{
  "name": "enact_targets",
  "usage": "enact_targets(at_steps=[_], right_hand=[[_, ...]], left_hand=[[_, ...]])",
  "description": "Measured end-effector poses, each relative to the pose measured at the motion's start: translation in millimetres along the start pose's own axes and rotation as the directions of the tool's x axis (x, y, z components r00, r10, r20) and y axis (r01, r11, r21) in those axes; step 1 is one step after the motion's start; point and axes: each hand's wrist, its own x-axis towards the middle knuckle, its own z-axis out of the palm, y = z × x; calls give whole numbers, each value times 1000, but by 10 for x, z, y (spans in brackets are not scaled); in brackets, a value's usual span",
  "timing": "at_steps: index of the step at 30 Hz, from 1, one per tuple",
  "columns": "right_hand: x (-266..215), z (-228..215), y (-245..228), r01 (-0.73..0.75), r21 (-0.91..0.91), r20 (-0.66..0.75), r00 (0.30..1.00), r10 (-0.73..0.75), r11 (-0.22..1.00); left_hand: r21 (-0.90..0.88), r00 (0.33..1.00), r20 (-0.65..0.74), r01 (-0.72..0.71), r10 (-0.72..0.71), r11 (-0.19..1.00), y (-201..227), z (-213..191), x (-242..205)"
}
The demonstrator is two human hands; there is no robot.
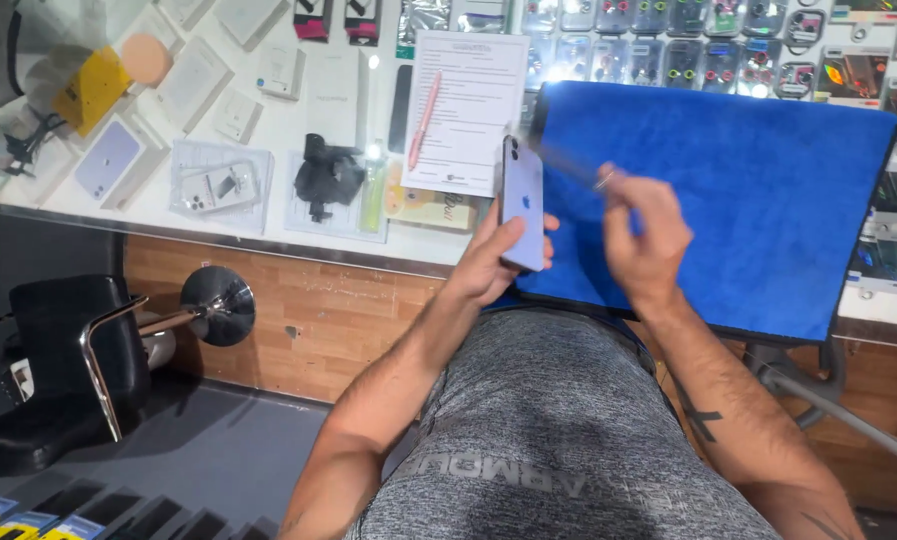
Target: Cleaning a smartphone with a microfiber cloth and placing it into its retail box at a service desk.
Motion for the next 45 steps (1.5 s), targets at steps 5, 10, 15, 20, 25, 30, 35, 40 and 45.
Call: enact_targets(at_steps=[5,10,15,20,25,30,35,40,45], right_hand=[[200,350,55,-639,509,66,697,714,577],[327,827,-229,-685,725,270,385,882,77],[319,957,-480,-858,513,495,309,812,14],[293,690,-485,-960,273,631,227,742,62],[154,360,-272,-957,290,624,196,757,10],[-46,-33,-127,-895,392,437,386,812,214],[-103,-614,-70,-829,-35,225,538,812,558],[-607,-1291,59,-728,-286,56,636,769,623],[-920,-1773,150,-600,-746,-127,554,823,289]], left_hand=[[-177,988,155,7,21,984,466,-88,-316],[-162,971,236,17,22,987,738,-113,-342],[-177,978,172,-86,117,981,707,-200,-312],[-160,989,144,-13,36,987,689,-331,-181],[-160,980,196,57,-25,986,768,-15,60],[-327,966,255,117,-32,938,804,465,326],[-331,949,305,177,-73,927,528,607,594],[-224,897,411,272,-162,936,292,834,592],[-227,868,423,381,-261,896,7,905,670]])
